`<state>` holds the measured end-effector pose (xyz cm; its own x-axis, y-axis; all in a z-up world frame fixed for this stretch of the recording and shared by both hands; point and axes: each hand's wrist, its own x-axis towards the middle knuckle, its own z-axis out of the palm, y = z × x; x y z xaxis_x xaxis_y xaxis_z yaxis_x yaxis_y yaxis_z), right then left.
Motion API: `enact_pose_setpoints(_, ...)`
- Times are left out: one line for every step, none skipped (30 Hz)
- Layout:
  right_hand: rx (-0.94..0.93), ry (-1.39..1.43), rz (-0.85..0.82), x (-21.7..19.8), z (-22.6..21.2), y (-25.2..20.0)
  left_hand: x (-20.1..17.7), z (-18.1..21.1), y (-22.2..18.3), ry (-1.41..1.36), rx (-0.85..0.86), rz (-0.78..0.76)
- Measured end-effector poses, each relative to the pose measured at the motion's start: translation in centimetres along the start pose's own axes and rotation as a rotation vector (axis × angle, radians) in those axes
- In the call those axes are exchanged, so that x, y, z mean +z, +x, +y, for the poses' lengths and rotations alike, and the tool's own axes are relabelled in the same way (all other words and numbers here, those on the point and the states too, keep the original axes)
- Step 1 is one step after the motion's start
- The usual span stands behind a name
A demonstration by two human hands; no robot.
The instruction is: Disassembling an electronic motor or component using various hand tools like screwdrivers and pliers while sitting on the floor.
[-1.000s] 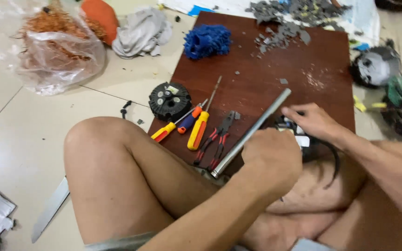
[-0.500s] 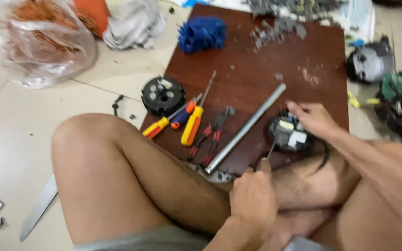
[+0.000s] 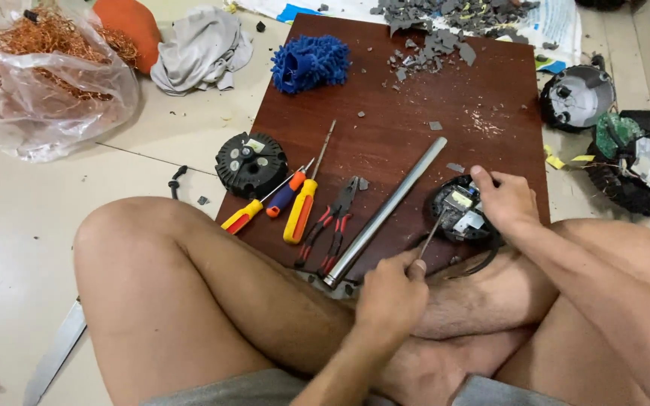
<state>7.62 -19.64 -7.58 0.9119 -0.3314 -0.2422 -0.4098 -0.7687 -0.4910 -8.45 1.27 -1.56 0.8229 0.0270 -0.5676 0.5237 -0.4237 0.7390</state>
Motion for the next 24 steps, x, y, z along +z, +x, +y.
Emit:
enact_pose_setpoints(-0.002, -0.001, 0.002, 0.6, 0.6, 0.7, -0.7, 0.3, -0.2, -0.002, 0.002, 0.001)
enact_pose_setpoints(-0.002, 0.007, 0.069, 1.2, 1.4, 1.4, -1.5, 0.6, -0.5, 0.127, 0.053, 0.032)
enact_pose_setpoints(-0.001, 0.014, 0.137, 1.7, 2.1, 2.0, -2.2, 0.8, -0.7, 0.256, 0.105, 0.062)
enact_pose_setpoints(-0.001, 0.016, 0.135, 1.6, 2.1, 1.8, -2.7, 1.1, -0.7, 0.257, 0.104, 0.063)
enact_pose_setpoints(0.012, -0.02, 0.101, 1.6, 2.1, 1.6, -3.3, 1.4, -0.6, 0.312, 0.131, 0.001)
enact_pose_setpoints(0.021, -0.058, 0.07, 1.3, 1.9, 1.6, -3.9, 1.9, -0.5, 0.364, 0.159, -0.059)
enact_pose_setpoints(0.016, -0.059, 0.072, 1.1, 1.3, 1.0, -3.7, 1.8, 0.3, 0.36, 0.162, -0.055)
enact_pose_setpoints(-0.02, -0.048, 0.091, 1.0, 0.9, 0.2, -3.4, 1.7, 1.1, 0.382, 0.171, -0.072)
enact_pose_setpoints(-0.056, -0.038, 0.111, 0.8, 0.6, -0.4, -3.1, 1.6, 1.9, 0.403, 0.18, -0.088)
enact_pose_setpoints(-0.056, -0.038, 0.114, 0.5, 0.1, -1.1, -3.1, 1.6, 1.6, 0.404, 0.183, -0.089)
enact_pose_setpoints(-0.067, -0.021, 0.1, 0.1, -0.4, -1.7, -3.0, 1.6, 1.3, 0.39, 0.192, -0.091)
enact_pose_setpoints(-0.079, -0.004, 0.084, -0.2, -0.9, -2.4, -3.1, 1.6, 1.0, 0.377, 0.2, -0.094)
enact_pose_setpoints(-0.078, -0.004, 0.086, -0.4, -1.1, -3.0, -3.0, 1.7, 0.5, 0.378, 0.202, -0.094)
enact_pose_setpoints(-0.07, -0.009, 0.088, -0.5, -1.3, -3.5, -3.0, 1.8, 0.0, 0.372, 0.2, -0.095)
enact_pose_setpoints(-0.061, -0.015, 0.09, -0.6, -1.5, -4.0, -3.0, 1.8, -0.5, 0.367, 0.198, -0.096)
enact_pose_setpoints(-0.06, -0.015, 0.091, -0.5, -1.3, -3.9, -3.2, 1.9, -0.7, 0.367, 0.199, -0.097)
enact_pose_setpoints(-0.066, -0.011, 0.094, -0.5, -1.2, -3.9, -3.3, 2.0, -0.8, 0.354, 0.18, -0.089)
enact_pose_setpoints(-0.075, -0.008, 0.095, -0.3, -1.1, -3.8, -3.6, 2.0, -1.0, 0.34, 0.158, -0.08)
enact_pose_setpoints(-0.076, -0.008, 0.093, -0.2, -1.0, -3.8, -3.5, 1.8, -0.5, 0.338, 0.156, -0.078)
enact_pose_setpoints(-0.091, -0.007, 0.099, -0.2, -1.0, -3.7, -3.6, 1.7, 0.0, 0.333, 0.151, -0.068)
enact_pose_setpoints(-0.106, -0.005, 0.105, -0.2, -0.9, -3.6, -3.6, 1.7, 0.6, 0.327, 0.145, -0.057)
enact_pose_setpoints(-0.104, -0.004, 0.105, 0.0, -0.8, -3.2, -3.8, 1.6, 0.8, 0.329, 0.146, -0.059)
enact_pose_setpoints(-0.102, -0.02, 0.115, 0.1, -0.6, -2.7, -3.9, 1.6, 1.1, 0.343, 0.14, -0.077)
enact_pose_setpoints(-0.1, -0.035, 0.126, 0.3, -0.5, -2.3, -4.0, 1.6, 1.3, 0.358, 0.136, -0.095)
